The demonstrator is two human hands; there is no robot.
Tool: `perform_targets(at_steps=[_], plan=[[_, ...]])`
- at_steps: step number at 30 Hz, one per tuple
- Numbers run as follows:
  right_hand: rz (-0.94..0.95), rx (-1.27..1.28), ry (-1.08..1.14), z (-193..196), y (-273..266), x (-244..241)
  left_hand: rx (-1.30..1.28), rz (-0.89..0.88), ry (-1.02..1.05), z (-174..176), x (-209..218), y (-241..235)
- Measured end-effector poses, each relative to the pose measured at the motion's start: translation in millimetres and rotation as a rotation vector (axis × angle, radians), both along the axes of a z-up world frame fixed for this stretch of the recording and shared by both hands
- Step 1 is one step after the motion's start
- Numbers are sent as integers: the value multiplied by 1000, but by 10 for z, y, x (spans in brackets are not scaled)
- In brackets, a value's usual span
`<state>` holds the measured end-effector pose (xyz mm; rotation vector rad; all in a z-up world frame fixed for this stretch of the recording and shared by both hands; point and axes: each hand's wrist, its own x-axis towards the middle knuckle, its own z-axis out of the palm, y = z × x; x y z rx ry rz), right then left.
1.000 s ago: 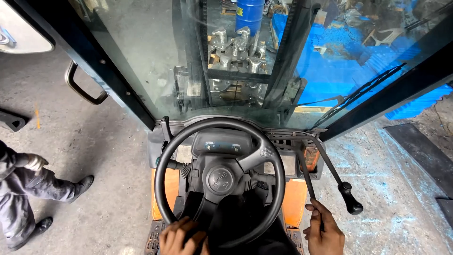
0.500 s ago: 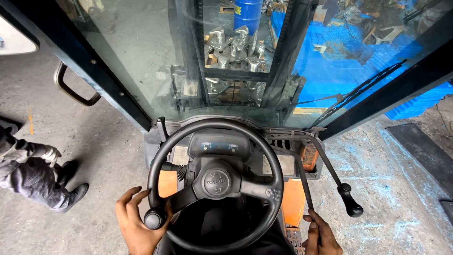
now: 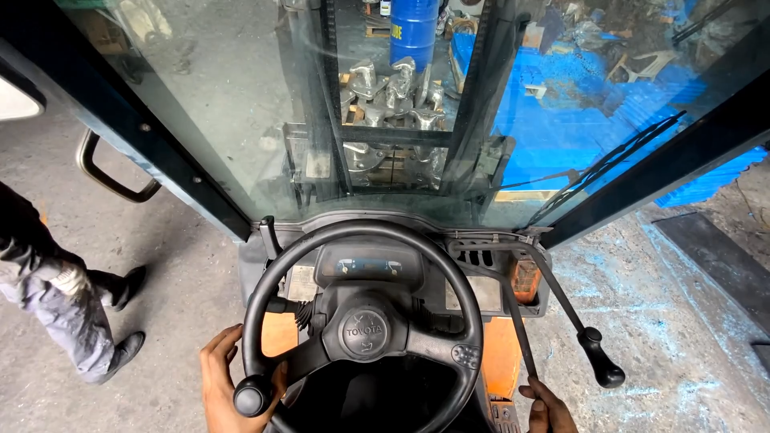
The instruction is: Operating a forklift to maneuver through an industrial warehouse and manage pallets.
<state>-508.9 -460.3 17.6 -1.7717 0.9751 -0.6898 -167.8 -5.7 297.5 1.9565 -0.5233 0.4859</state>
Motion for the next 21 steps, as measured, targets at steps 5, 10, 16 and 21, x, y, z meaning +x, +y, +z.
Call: perform_targets(at_steps=[5,10,16,21], plan=[[-189,-154,161,2091,1099,554,-48,-10,33,-64,-42,-22],[-216,-272,21,3235,1290,1024,-56,-29,31,-64,-69,5],[-192,-301,56,3355,1157,1101,-53,-40,19,-18,-71,13],[-206,-264,105,3585,1012,1244,-82,-46,38,-46,-53,-6]])
